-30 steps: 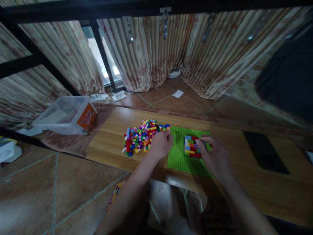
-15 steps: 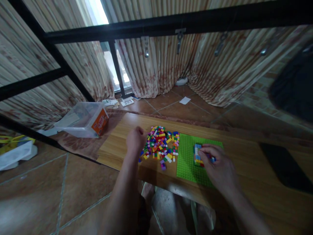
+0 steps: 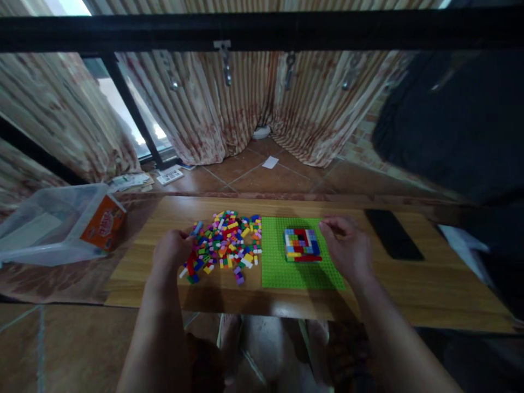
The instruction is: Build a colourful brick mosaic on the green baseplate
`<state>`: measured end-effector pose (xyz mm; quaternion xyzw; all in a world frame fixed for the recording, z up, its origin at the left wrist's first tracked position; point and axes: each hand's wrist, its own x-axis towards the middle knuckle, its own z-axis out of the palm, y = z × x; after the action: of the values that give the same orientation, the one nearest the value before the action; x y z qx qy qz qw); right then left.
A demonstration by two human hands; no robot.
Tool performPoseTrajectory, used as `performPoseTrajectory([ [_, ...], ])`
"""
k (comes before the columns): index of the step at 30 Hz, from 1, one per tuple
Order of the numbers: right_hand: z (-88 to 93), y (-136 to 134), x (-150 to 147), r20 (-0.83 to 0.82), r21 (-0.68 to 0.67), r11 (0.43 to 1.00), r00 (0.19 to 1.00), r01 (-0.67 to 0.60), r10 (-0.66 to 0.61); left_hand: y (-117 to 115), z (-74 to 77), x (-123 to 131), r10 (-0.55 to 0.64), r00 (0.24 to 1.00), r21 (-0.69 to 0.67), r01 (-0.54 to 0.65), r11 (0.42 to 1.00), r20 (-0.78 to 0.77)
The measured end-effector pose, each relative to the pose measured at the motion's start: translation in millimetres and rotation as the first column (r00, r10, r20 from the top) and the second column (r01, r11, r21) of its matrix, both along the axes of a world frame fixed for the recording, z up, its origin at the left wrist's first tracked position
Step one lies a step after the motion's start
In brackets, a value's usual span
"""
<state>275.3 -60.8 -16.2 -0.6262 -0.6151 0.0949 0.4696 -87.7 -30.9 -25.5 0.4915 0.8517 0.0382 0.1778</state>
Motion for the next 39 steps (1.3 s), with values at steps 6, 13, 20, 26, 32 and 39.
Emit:
performPoseTrajectory([
  [6,1.4,0.2,4.4,-0.038,0.028,1.0,0.999,0.003,-0.002,-1.1,8.4,3.9,0.018,1.0,0.086,-0.016,0.996,-0.025],
  [13,1.1,-1.3,2.1,-0.045,-0.018,0.999,0.998,-0.037,0.036,-8.4,11.0,45.7,-0.204,0.923,0.376,0.071,0.924,0.327],
  [20,2.5,-12.1,-14.0,-0.121,-0.181,0.902,0.919,-0.393,0.376,-28.1,-2.6,139.2,-0.649,0.43,0.565,0.322,0.76,0.627],
  [26,3.3,-17.4,-12.0,-0.134,-0.238,0.836,0.869,-0.495,0.477,-32.8,-2.5,172.2,-0.75,0.297,0.627,0.416,0.659,0.591],
  [32,0.1,-19.0,16.2,-0.173,-0.248,0.849,0.883,-0.467,0.436,-30.5,-0.8,180.5,-0.778,0.37,0.62,0.47,0.628,0.508],
  [39,-9.1,-22.2,52.5,-0.214,-0.392,0.844,0.929,-0.366,0.303,-22.9,-6.3,177.7,-0.738,0.501,0.573,0.472,0.67,0.451],
])
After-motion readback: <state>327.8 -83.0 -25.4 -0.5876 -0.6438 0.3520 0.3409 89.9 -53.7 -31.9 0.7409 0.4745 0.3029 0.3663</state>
